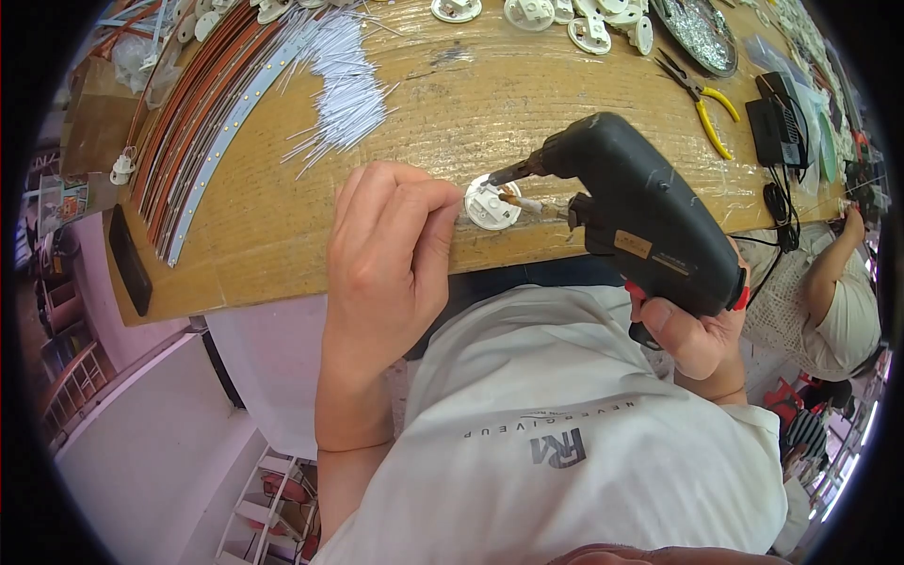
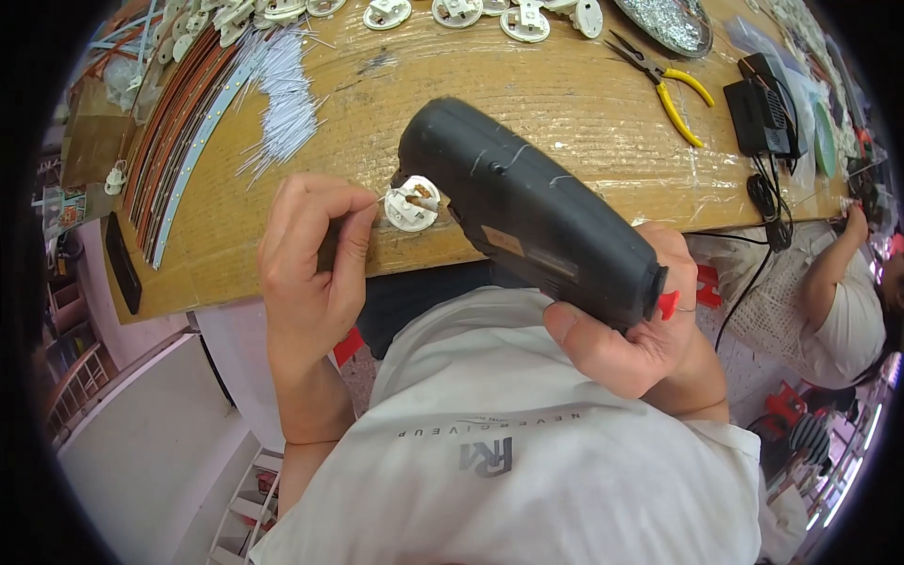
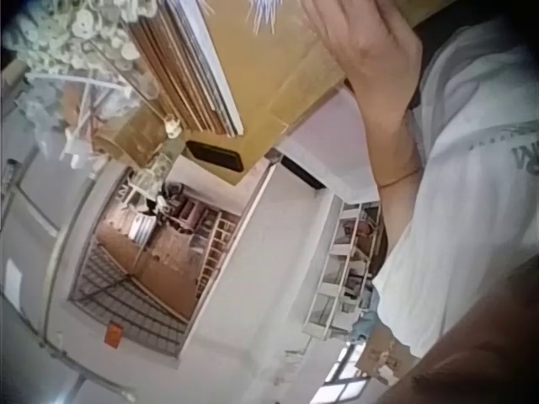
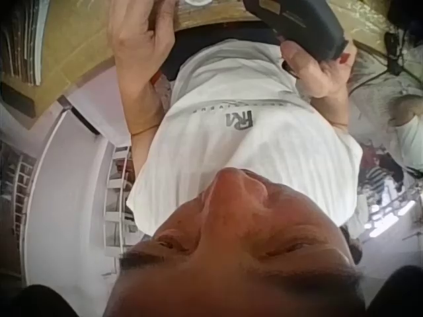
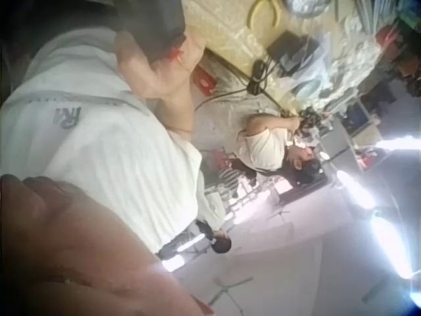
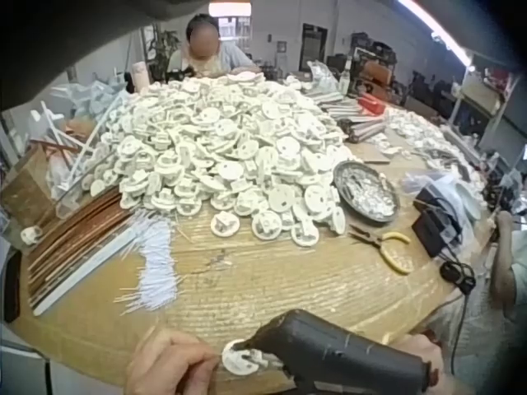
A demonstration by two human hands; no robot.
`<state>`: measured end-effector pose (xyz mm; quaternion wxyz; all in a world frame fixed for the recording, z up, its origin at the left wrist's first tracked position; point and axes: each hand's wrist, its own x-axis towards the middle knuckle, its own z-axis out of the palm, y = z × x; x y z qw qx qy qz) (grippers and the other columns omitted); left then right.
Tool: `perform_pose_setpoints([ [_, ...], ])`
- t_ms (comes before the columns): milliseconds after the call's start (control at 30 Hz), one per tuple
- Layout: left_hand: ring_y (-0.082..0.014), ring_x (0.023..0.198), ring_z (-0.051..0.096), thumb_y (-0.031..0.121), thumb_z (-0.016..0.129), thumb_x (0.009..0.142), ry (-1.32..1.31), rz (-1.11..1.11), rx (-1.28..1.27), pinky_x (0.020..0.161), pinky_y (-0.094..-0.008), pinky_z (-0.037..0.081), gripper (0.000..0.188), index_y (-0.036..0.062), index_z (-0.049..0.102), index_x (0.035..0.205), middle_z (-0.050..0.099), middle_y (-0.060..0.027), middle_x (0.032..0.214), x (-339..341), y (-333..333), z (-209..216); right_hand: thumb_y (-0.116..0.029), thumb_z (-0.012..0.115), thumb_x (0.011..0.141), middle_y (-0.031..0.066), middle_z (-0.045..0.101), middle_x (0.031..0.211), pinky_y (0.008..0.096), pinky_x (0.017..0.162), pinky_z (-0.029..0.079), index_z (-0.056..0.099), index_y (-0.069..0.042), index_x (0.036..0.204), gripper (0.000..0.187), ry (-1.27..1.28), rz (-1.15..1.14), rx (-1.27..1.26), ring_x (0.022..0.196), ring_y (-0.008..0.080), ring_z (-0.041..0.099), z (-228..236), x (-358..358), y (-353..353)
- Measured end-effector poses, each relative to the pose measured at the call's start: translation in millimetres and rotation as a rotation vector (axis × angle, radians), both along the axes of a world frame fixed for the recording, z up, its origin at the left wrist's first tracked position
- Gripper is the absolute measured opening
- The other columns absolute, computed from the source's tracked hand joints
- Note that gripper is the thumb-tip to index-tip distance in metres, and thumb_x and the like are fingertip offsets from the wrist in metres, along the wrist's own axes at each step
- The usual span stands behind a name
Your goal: Using a hot glue gun to attach small white circular plastic components onto electronic strips.
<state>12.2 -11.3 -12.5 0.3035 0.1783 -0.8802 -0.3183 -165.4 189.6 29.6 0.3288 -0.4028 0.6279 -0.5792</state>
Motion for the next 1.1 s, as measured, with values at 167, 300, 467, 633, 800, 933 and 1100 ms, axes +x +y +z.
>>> perform_pose_setpoints([
  [167, -0.0227, 0.075, 0.057, -0.007, 0.069, 0.085, 0.001, -0.005, -0.004, 0.065, -0.0306, 0.046, 0.01, -0.0004, 0.066, 0.093, 0.061, -0.0106, 0.085, -1, 0, 1, -0.002, 0.066, 0.07, 0.0086, 0.065, 0.077, 0.026, 0.059, 0.045, 0.065, 0.005, 0.096, 0.027, -0.089, -0.082, 0.014, 0.062, 0.0174, 0.057, 3, 3, 3],
  [300, -0.023, 0.075, 0.058, -0.007, 0.069, 0.085, 0.008, -0.006, -0.01, 0.066, -0.031, 0.046, 0.01, -0.0003, 0.066, 0.093, 0.061, -0.0107, 0.085, -1, -1, -1, -0.003, 0.066, 0.072, 0.0092, 0.066, 0.081, 0.0258, 0.06, 0.045, 0.065, 0.006, 0.099, 0.029, -0.11, -0.127, 0.064, 0.064, 0.0168, 0.057, 0, 5, 7],
  [467, -0.03, 0.079, 0.056, -0.003, 0.069, 0.083, 0.025, 0.012, 0.037, 0.071, -0.0375, 0.044, 0.01, 0.0012, 0.063, 0.089, 0.059, -0.0114, 0.085, -2, 1, 0, -0.012, 0.071, 0.076, 0.0146, 0.066, 0.092, 0.0283, 0.061, 0.05, 0.055, 0.005, 0.121, 0.05, -0.135, -0.102, 0.09, 0.071, 0.0186, 0.061, -6, 2, 14],
  [633, -0.0301, 0.079, 0.056, -0.004, 0.069, 0.083, 0.009, 0.011, 0.041, 0.071, -0.0374, 0.044, 0.01, 0.0008, 0.063, 0.089, 0.059, -0.0118, 0.085, -2, 1, 0, -0.022, 0.073, 0.082, 0.0199, 0.066, 0.109, 0.0333, 0.065, 0.056, 0.048, 0.005, 0.138, 0.067, -0.213, -0.137, 0.122, 0.08, 0.0231, 0.067, -5, 4, 6],
  [800, -0.0301, 0.079, 0.057, -0.005, 0.069, 0.082, 0.0, 0.019, 0.029, 0.071, -0.0373, 0.045, 0.01, 0.0002, 0.064, 0.089, 0.06, -0.0123, 0.084, -2, 4, 3, -0.018, 0.062, 0.088, 0.0171, 0.066, 0.113, 0.0341, 0.073, 0.056, 0.057, 0.003, 0.126, 0.043, -0.32, -0.058, 0.044, 0.089, 0.0251, 0.069, -14, 7, -5],
  [933, -0.024, 0.078, 0.059, -0.009, 0.066, 0.086, -0.04, 0.028, 0.0, 0.069, -0.0309, 0.047, 0.009, -0.0027, 0.065, 0.092, 0.06, -0.0121, 0.088, 4, 5, 6, -0.012, 0.058, 0.093, 0.016, 0.07, 0.113, 0.0323, 0.079, 0.056, 0.057, 0.005, 0.129, 0.04, -0.278, 0.072, 0.027, 0.097, 0.0203, 0.068, -11, 7, -20],
  [1100, -0.0247, 0.081, 0.058, -0.008, 0.063, 0.088, -0.069, 0.03, 0.025, 0.073, -0.0318, 0.047, 0.005, -0.0043, 0.063, 0.092, 0.059, -0.0134, 0.088, -6, 10, 11, -0.002, 0.061, 0.094, 0.008, 0.069, 0.116, 0.0291, 0.091, 0.05, 0.057, 0.003, 0.133, 0.04, -0.369, 0.099, -0.164, 0.106, 0.0129, 0.062, -31, 7, -36],
])
